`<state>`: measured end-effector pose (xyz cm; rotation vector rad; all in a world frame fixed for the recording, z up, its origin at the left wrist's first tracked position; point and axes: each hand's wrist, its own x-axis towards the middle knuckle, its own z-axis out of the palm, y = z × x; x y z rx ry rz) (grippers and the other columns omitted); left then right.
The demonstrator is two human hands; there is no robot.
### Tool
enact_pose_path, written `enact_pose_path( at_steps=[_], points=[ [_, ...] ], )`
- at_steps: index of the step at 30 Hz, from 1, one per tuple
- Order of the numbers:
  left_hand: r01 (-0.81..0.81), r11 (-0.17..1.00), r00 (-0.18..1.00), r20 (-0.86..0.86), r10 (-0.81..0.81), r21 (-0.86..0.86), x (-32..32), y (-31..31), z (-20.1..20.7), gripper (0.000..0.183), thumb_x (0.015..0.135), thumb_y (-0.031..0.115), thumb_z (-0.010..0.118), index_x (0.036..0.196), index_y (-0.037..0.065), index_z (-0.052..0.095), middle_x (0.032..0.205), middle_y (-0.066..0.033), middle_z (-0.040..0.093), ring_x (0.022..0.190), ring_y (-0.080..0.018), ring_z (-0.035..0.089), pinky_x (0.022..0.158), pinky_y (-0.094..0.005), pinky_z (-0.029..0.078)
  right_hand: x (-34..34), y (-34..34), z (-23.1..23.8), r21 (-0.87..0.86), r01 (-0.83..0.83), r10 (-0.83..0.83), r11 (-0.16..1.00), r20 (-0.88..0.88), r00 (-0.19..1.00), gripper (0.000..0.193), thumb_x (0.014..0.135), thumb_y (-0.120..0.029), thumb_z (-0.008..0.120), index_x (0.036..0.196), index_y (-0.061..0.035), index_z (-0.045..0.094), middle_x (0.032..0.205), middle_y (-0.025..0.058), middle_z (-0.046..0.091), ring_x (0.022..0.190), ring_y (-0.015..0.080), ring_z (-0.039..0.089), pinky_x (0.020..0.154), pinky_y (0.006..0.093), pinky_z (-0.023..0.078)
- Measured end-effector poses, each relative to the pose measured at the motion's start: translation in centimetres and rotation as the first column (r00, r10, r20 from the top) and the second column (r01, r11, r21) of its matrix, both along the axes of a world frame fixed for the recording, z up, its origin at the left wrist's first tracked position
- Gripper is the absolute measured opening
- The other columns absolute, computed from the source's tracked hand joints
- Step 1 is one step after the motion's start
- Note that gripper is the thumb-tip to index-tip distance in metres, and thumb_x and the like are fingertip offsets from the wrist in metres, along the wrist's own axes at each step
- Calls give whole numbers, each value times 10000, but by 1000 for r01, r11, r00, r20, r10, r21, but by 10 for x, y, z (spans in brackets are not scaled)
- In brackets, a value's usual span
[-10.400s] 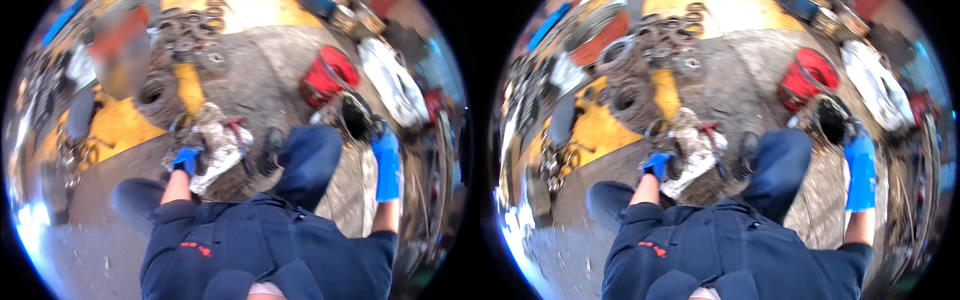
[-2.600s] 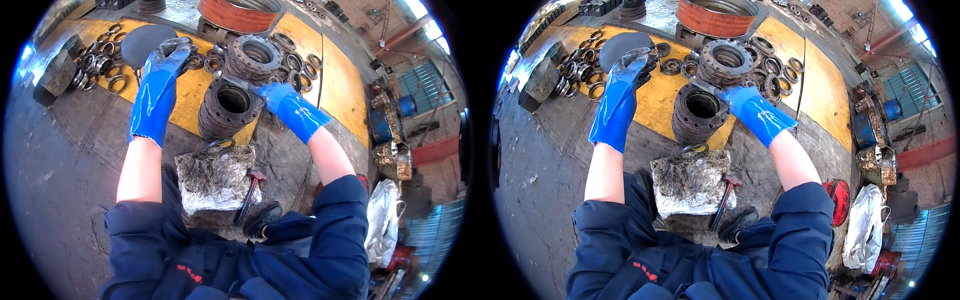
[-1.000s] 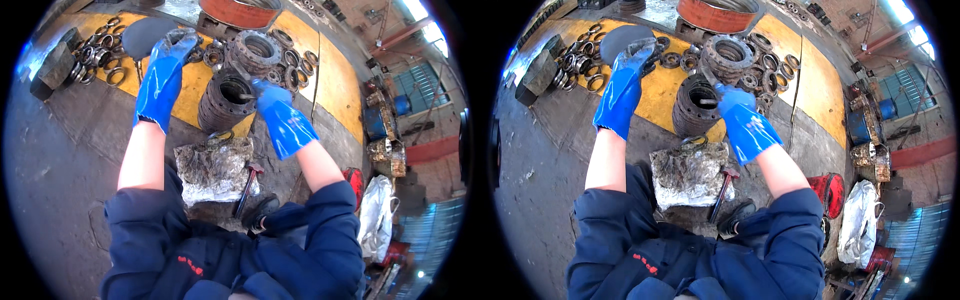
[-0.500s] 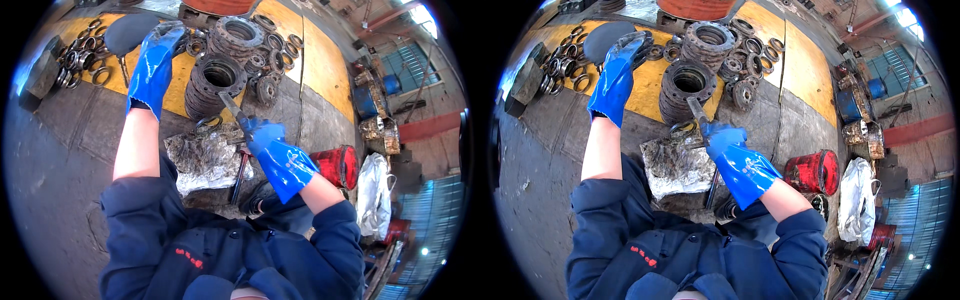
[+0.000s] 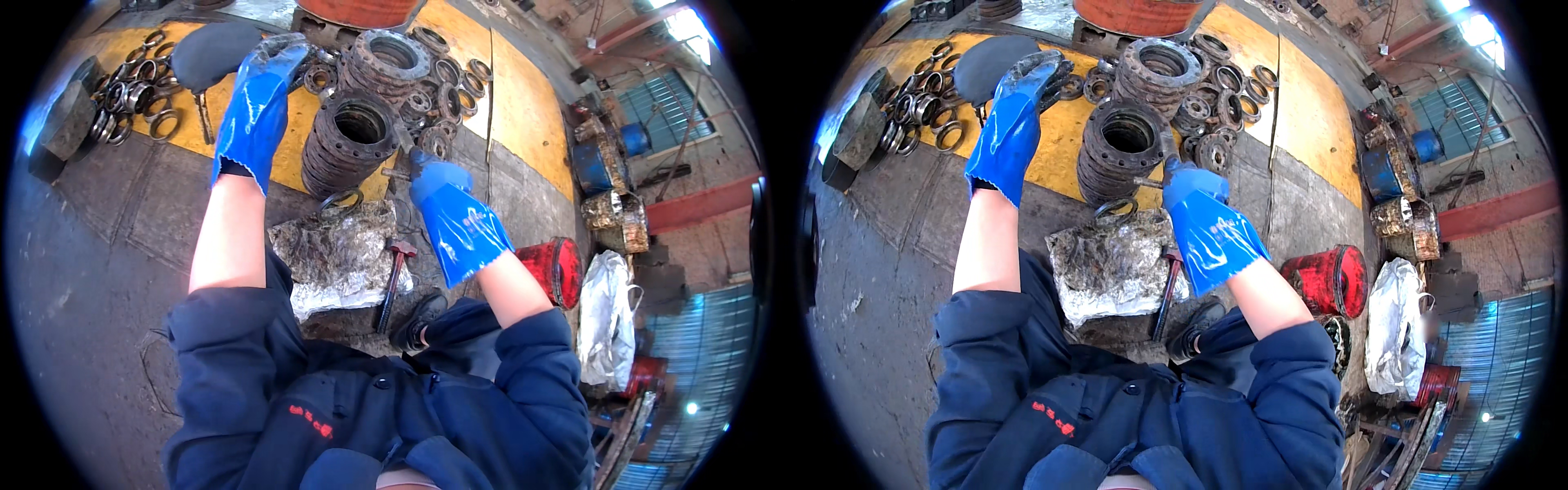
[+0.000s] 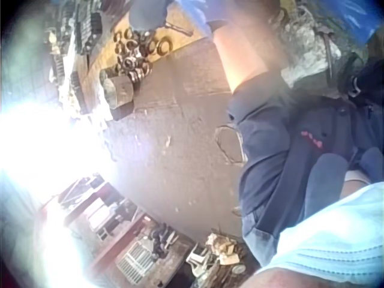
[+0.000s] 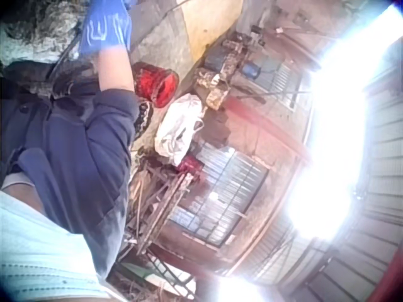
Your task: The person cleans greasy metal rings and plates by hand while sitting on the floor, using a hammer to tap parts loose and dipping a scraper into a container of lubricant to apply it to the surfaces.
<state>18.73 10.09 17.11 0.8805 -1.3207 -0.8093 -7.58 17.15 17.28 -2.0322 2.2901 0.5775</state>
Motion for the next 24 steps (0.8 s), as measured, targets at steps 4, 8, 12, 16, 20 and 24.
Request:
enact_pose_path(
  at_steps=[4,8,12,16,20,24],
  points=[
    [-9,999,997,76,13,-52,5,-3,0,347,988,10,464,1296,-17,622,1247,-166,663,1144,-234,638,991,-347,512,24,37,22,146,-46,46,988,3,999,415,991,-230,447,1398,-168,495,1255,169,661,1100,349,679,861,505,558],
    [-6,997,996,91,14,-83,-4,-4,3,352,985,-2,458,1297,-18,621,1249,-170,662,1150,-237,638,996,-349,511,12,41,-9,71,-41,42,997,-17,999,347,990,-234,468,1293,-116,589,1124,150,716,1033,335,708,799,501,565],
    [-44,995,999,29,47,-89,-5,-3,-5,349,988,225,571,1246,3,649,1212,-144,676,1122,-218,628,989,-334,474,5,13,5,184,-45,55,982,-49,997,472,949,-182,480,1420,-214,490,1153,143,711,1019,341,707,804,482,570],
    [-14,999,998,-56,13,-32,-5,-7,-4,350,992,213,564,1258,-2,640,1214,-135,679,1126,-211,634,990,-331,483,-5,-14,7,198,-21,35,980,-67,997,506,911,-171,528,1416,-208,521,1164,134,711,1026,329,707,821,460,574],
    [77,985,977,-208,-44,155,-4,-16,-5,361,1001,194,549,1288,-12,622,1218,-121,682,1110,-197,657,984,-318,506,-19,-41,-1,105,-92,99,990,-71,993,423,938,-201,515,1356,-168,572,1193,150,700,1066,340,690,860,468,564],
    [108,986,972,-222,-79,126,-11,-15,-5,363,1003,205,542,1279,-16,626,1197,-116,689,1096,-191,656,978,-319,506,-57,-58,-11,-91,2,-2,996,1,1000,382,969,-220,480,1337,-180,576,1211,151,691,1097,353,674,890,468,548]
  ],
)
